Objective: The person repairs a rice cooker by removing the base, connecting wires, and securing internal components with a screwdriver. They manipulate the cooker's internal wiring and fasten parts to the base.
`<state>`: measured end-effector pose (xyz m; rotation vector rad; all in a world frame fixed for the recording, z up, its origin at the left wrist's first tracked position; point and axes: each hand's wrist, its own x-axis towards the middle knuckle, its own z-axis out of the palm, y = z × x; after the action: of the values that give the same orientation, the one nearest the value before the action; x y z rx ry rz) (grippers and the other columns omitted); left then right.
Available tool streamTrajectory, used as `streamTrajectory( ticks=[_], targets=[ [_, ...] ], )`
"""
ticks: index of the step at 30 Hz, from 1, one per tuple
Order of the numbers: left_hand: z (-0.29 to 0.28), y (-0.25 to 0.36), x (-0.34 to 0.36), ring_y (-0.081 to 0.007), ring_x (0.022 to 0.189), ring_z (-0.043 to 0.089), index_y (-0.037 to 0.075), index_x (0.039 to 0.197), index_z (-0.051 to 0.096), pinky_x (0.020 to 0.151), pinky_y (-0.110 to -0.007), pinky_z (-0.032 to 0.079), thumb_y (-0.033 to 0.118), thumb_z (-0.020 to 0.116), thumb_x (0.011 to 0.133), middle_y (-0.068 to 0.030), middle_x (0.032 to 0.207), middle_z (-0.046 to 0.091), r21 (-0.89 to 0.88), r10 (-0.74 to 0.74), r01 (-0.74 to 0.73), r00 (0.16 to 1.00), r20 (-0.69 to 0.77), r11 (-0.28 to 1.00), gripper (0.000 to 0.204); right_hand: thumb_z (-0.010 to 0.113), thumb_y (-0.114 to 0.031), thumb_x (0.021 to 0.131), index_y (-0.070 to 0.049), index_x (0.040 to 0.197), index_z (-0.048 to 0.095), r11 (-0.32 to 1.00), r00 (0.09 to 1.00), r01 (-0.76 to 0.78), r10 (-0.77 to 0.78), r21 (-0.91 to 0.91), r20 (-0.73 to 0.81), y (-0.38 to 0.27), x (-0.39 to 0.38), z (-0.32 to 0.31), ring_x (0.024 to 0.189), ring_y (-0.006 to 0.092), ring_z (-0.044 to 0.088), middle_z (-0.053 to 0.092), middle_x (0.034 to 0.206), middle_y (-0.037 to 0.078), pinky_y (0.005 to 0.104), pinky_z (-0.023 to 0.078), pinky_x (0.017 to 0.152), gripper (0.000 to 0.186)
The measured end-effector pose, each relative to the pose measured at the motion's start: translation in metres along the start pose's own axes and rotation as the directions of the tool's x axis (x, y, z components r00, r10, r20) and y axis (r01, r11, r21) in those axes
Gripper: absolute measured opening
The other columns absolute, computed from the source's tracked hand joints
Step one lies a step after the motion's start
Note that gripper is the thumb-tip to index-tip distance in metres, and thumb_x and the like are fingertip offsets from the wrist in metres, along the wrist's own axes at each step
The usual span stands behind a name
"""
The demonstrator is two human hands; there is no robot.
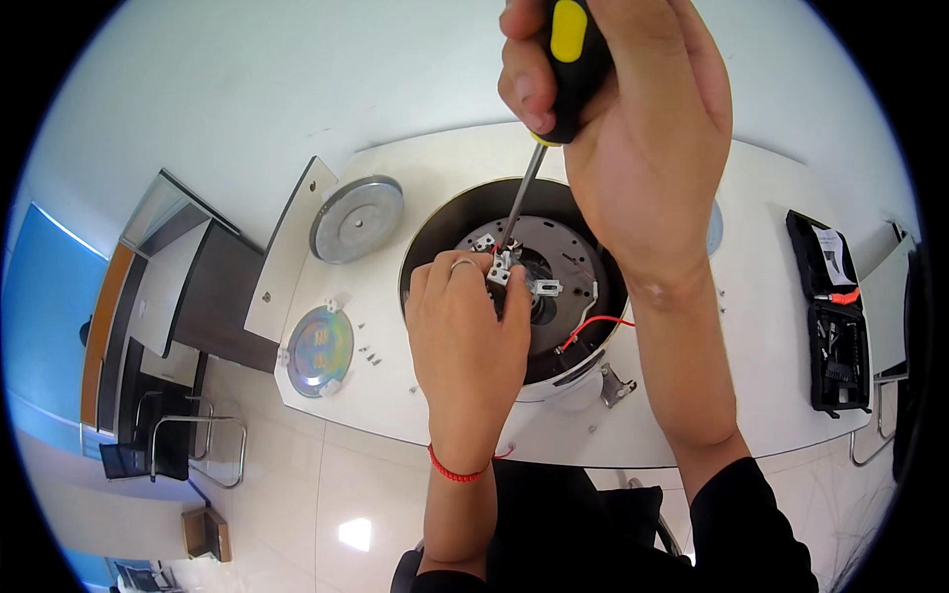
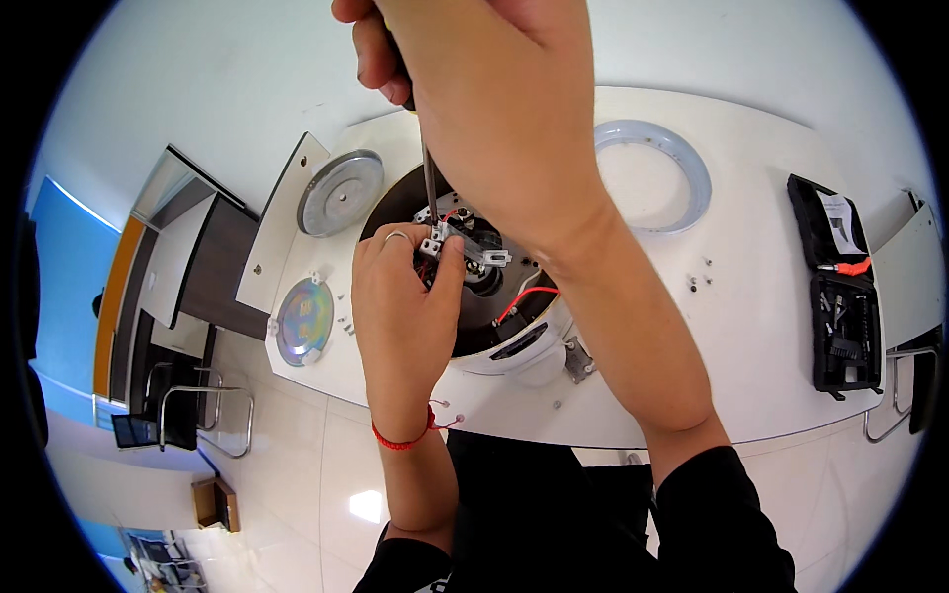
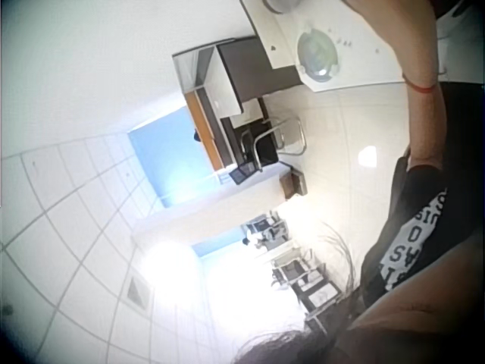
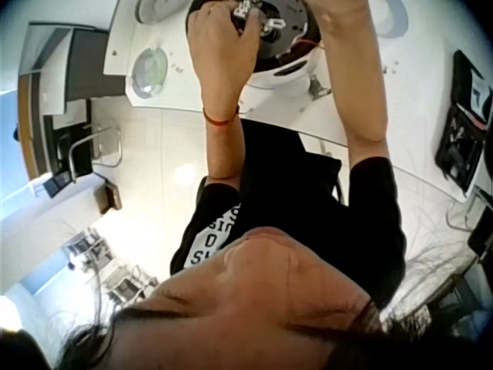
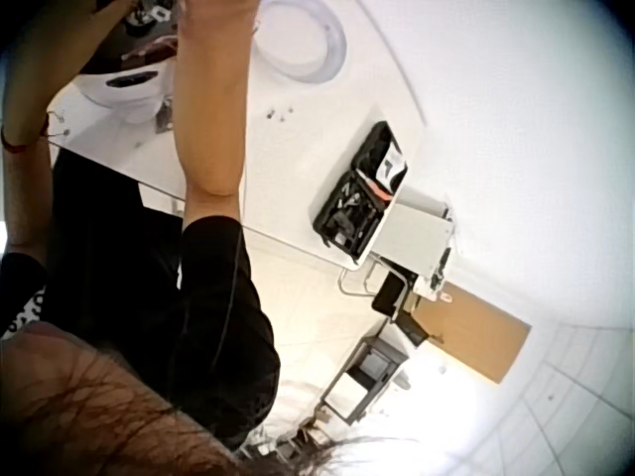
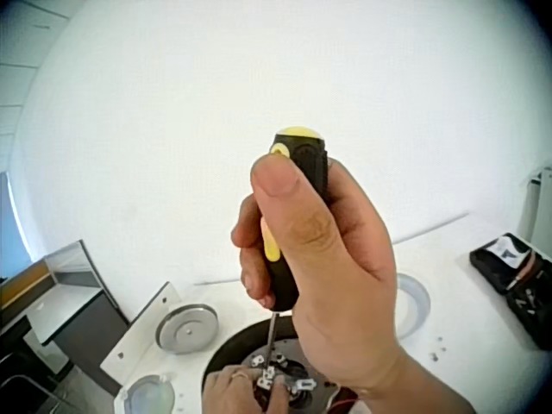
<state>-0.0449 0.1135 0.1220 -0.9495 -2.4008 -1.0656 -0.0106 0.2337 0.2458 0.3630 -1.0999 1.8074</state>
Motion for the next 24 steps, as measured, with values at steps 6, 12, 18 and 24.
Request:
streamTrajectory(
  ticks=[6, 12, 18, 24],
  targets=[
    [-0.0015, 0.0014, -0.0003, -0.0360, 0.100, 0.061, -0.004, 0.099, 0.070, 0.088, -0.046, 0.047, 0.014, 0.075, 0.092, -0.0145, 0.106, 0.070, -0.017, -0.010, 0.010, 1.000, 0.014, 1.000, 0.019, 0.068, -0.043, 0.105, -0.006, 0.101, 0.058, 0.999, 0.999, 0.048, -0.048, -0.009, 0.024, 0.0014, 0.0010, -0.0025, 0.059, 0.0086, 0.055, 0.063, 0.084, 0.005, 0.0236, 0.042, 0.051, 0.038],
    [-0.0001, 0.0001, 0.0005, -0.0357, 0.099, 0.061, -0.004, 0.098, 0.070, 0.087, -0.045, 0.047, 0.013, 0.075, 0.092, -0.0145, 0.105, 0.070, -0.037, 0.028, -0.028, 1.000, -0.004, 0.999, 0.018, 0.070, -0.040, 0.104, -0.004, 0.102, 0.058, 0.999, 0.999, 0.020, -0.021, -0.027, -0.027, -0.0026, 0.0028, 0.0044, 0.061, 0.0075, 0.055, 0.060, 0.083, 0.003, 0.0226, 0.042, 0.053, 0.038],
    [-0.0007, 0.0028, -0.0001, -0.0365, 0.100, 0.061, -0.005, 0.099, 0.069, 0.088, -0.046, 0.048, 0.011, 0.075, 0.091, -0.0158, 0.105, 0.070, -0.034, 0.005, -0.005, 1.000, 0.009, 0.999, 0.019, 0.070, -0.039, 0.104, -0.004, 0.104, 0.058, 0.999, 0.998, -0.014, 0.016, -0.037, 0.057, 0.0002, -0.0032, 0.0012, 0.063, 0.0069, 0.055, 0.060, 0.085, 0.003, 0.0219, 0.043, 0.055, 0.037],
    [-0.0027, 0.0028, -0.0007, -0.0368, 0.101, 0.061, -0.005, 0.100, 0.068, 0.090, -0.045, 0.048, 0.010, 0.075, 0.092, -0.0162, 0.106, 0.070, -0.025, -0.003, 0.004, 0.999, 0.039, 1.000, 0.018, 0.069, -0.038, 0.104, -0.003, 0.106, 0.057, 0.998, 0.990, -0.064, 0.066, -0.017, 0.124, 0.0059, -0.0067, 0.0006, 0.065, 0.0067, 0.054, 0.060, 0.086, 0.003, 0.0216, 0.043, 0.055, 0.037]
  ],
)
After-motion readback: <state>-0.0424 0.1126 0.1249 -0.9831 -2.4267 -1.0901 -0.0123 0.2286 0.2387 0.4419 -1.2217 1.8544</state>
